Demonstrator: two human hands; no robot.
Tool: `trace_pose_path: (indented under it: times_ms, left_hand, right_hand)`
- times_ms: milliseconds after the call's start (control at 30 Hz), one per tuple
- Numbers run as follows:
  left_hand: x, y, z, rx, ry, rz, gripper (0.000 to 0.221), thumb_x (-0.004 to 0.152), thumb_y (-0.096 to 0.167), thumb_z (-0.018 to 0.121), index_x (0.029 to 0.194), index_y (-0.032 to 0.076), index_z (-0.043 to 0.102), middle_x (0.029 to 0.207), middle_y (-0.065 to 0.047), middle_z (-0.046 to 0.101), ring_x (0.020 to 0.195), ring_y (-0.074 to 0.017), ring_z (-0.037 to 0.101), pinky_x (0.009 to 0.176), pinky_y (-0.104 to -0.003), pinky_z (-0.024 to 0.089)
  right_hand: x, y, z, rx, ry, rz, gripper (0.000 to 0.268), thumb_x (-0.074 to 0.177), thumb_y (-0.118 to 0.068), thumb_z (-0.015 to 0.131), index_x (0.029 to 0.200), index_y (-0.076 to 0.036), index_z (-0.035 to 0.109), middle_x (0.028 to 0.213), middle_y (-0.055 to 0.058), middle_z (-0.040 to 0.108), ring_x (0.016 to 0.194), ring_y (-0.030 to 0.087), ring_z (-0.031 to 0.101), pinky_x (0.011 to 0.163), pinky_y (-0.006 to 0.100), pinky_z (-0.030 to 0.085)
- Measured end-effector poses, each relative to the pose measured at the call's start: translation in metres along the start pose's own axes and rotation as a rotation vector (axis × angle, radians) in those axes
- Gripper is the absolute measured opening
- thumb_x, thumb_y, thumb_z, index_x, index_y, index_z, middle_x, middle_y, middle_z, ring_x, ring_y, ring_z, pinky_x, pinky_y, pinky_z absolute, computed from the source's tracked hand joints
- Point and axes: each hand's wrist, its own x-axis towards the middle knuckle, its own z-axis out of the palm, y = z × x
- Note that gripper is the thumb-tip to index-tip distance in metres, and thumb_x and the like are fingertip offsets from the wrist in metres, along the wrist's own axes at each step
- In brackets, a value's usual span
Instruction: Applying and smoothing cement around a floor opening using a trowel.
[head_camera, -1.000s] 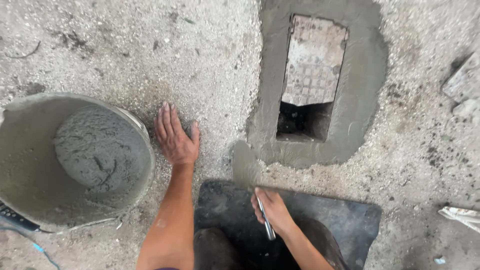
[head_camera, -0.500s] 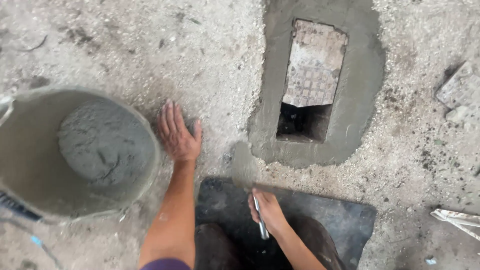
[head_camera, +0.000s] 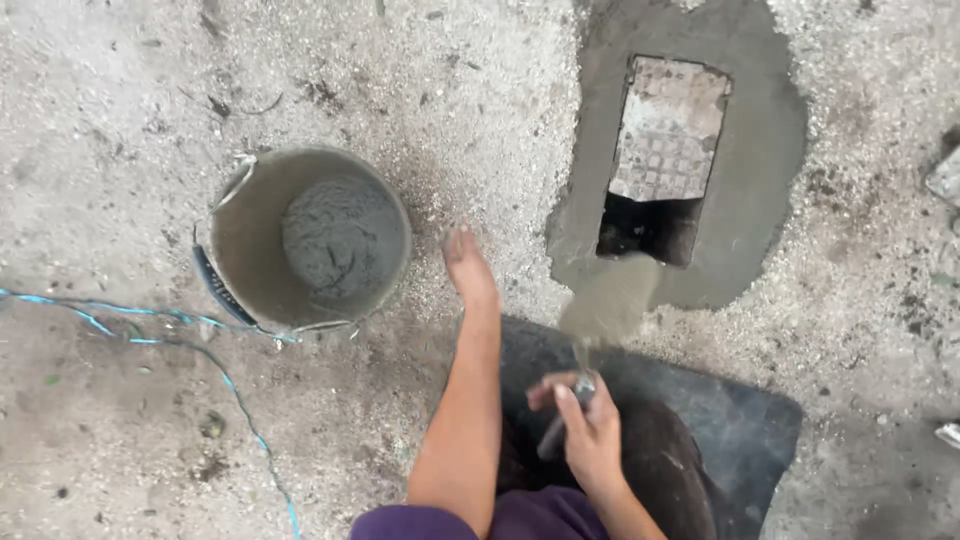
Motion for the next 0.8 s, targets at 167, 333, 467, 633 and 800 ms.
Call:
trace_pose_path:
  times_ms: [167, 333, 467, 633, 800]
  left_hand:
    - [0.031, -0.129, -0.013, -0.216, 0.016, 0.085, 0.051, 0.095, 0.035, 0.063, 0.137, 0.006, 0.059, 0.142, -0.014, 0.064, 0.129, -0.0211, 0.062, 0.109, -0.030, 0.047]
    - [-0.035, -0.122, -0.030, -0.021, -0.018, 0.235, 0.056, 0.095, 0.043, 0.061, 0.139, 0.008, 0.057, 0.144, -0.011, 0.060, 0.132, -0.0241, 0.058, 0.108, -0.037, 0.048]
    - [-0.051, -0.160, -0.057, 0.006, -0.118, 0.279, 0.059, 0.096, 0.048, 0.057, 0.143, 0.012, 0.051, 0.154, -0.019, 0.046, 0.140, -0.0361, 0.048, 0.109, -0.050, 0.048]
    - [-0.067, -0.162, -0.060, 0.159, -0.050, 0.191, 0.051, 0.099, 0.042, 0.055, 0.140, 0.012, 0.052, 0.142, -0.008, 0.059, 0.130, -0.0227, 0.058, 0.105, -0.038, 0.047]
    - [-0.019, -0.247, -0.052, 0.054, 0.064, 0.189, 0.048, 0.096, 0.041, 0.063, 0.132, 0.010, 0.060, 0.135, -0.012, 0.064, 0.125, -0.0267, 0.062, 0.104, -0.040, 0.050]
  right_hand:
    - [-0.015, 0.005, 0.017, -0.405, -0.121, -0.207, 0.018, 0.100, -0.025, 0.056, 0.110, -0.014, 0.067, 0.109, 0.000, 0.079, 0.098, 0.015, 0.076, 0.091, 0.030, 0.053]
    - [-0.058, 0.012, 0.006, -0.544, -0.367, -0.469, 0.020, 0.103, -0.027, 0.054, 0.103, -0.007, 0.055, 0.093, 0.010, 0.061, 0.083, 0.030, 0.060, 0.075, 0.041, 0.049]
    - [-0.076, 0.025, -0.007, -0.571, -0.447, -0.429, 0.021, 0.104, -0.024, 0.056, 0.097, -0.005, 0.050, 0.092, 0.011, 0.059, 0.083, 0.030, 0.059, 0.073, 0.043, 0.049]
    - [-0.083, 0.040, -0.016, -0.637, -0.343, -0.400, 0.026, 0.107, -0.028, 0.048, 0.095, -0.004, 0.049, 0.093, 0.010, 0.052, 0.084, 0.028, 0.052, 0.073, 0.042, 0.046]
    - [-0.097, 0.029, -0.025, -0.581, -0.409, -0.406, 0.026, 0.106, -0.027, 0.052, 0.107, -0.001, 0.054, 0.103, 0.016, 0.059, 0.093, 0.034, 0.061, 0.079, 0.044, 0.049]
